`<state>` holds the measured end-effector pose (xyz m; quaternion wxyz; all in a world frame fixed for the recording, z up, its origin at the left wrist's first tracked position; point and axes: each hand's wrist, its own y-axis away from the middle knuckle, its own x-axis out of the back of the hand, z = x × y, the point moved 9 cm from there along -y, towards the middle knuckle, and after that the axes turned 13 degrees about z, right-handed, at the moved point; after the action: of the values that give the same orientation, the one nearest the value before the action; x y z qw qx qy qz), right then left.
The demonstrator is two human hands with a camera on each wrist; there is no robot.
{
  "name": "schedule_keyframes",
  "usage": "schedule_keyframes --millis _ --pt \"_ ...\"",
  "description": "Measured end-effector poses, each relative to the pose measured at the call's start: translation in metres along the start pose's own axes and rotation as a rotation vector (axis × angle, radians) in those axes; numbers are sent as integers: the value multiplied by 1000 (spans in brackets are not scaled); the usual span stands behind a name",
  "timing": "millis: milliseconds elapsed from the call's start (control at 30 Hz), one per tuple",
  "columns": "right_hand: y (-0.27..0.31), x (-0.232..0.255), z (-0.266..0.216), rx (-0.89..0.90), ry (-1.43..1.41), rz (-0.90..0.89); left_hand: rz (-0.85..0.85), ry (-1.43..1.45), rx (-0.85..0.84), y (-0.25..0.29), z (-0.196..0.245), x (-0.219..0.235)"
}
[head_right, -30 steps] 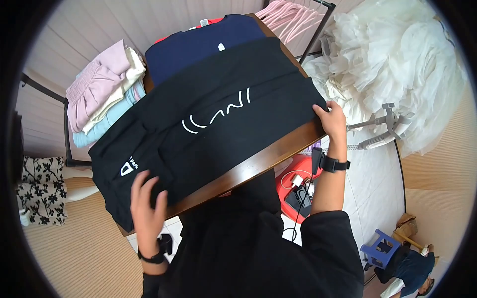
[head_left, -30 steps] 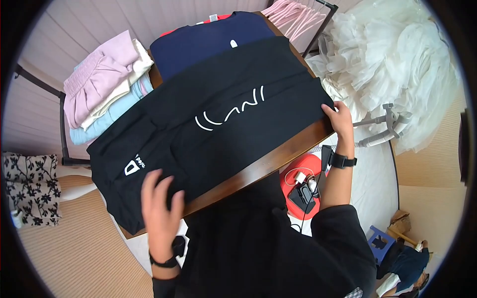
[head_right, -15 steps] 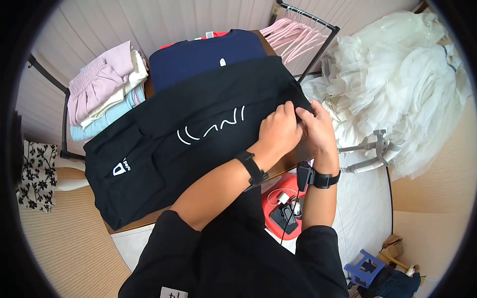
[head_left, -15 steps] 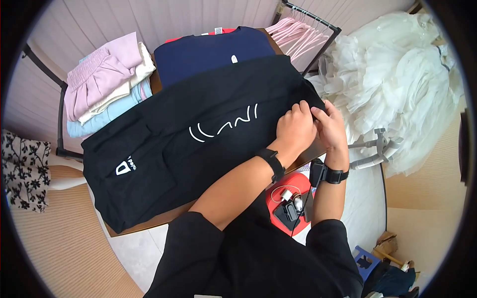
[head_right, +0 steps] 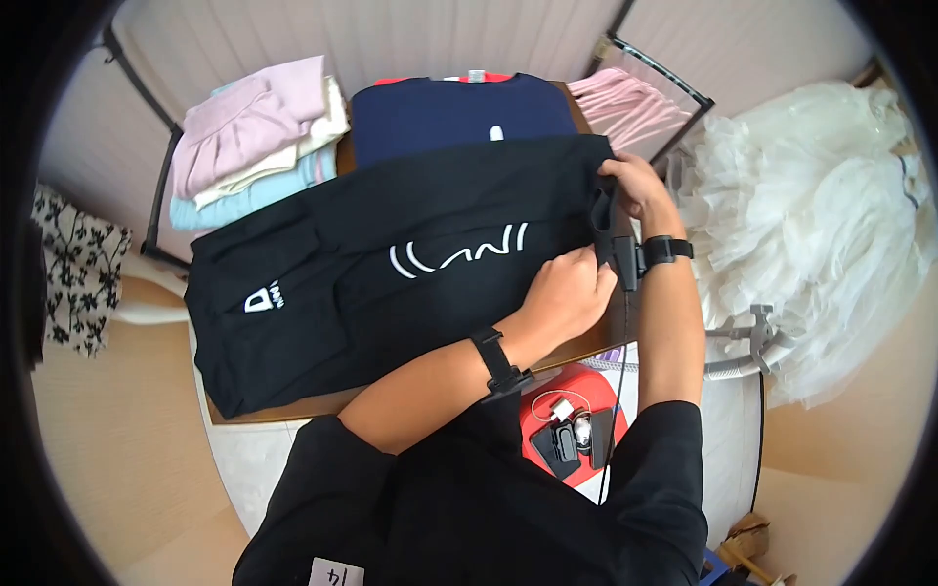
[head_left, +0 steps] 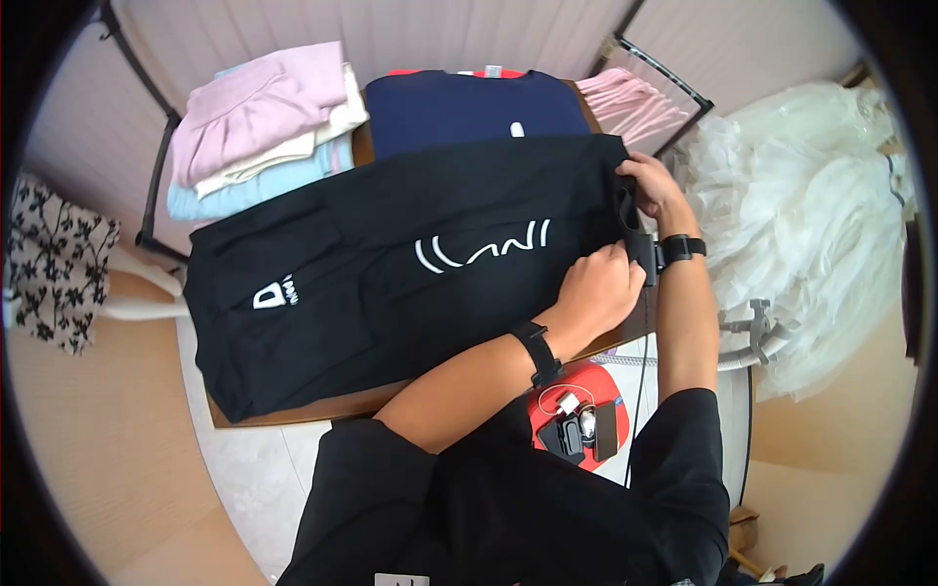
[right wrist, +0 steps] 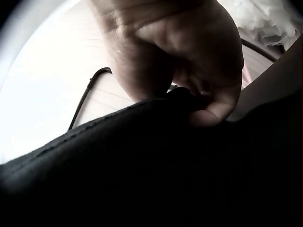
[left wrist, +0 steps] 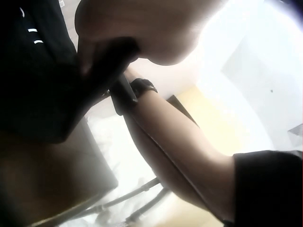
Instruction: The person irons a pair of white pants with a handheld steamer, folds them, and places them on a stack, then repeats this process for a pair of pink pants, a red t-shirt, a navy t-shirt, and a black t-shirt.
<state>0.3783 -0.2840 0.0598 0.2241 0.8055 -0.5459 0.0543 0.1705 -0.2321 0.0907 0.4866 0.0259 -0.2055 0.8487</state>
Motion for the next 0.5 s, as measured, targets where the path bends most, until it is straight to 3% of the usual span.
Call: schedule_keyframes --millis 67,200,267,333,400,500 --pt "2 -22 -24 75 -232 -8 58 136 3 5 7 23" --pt "34 -73 -78 198 -143 -116 154 266 -21 33 8 86" --pt "66 -119 -117 468 -50 -104 210 273 16 56 4 126" --pt "99 -161 -144 828 277 67 162 343 206 83 -16 149" --pt "118 -222 -141 852 379 -70 54 466 521 125 -75 143" --pt "127 -292 -101 761 557 -316 165 849 884 155 -98 170"
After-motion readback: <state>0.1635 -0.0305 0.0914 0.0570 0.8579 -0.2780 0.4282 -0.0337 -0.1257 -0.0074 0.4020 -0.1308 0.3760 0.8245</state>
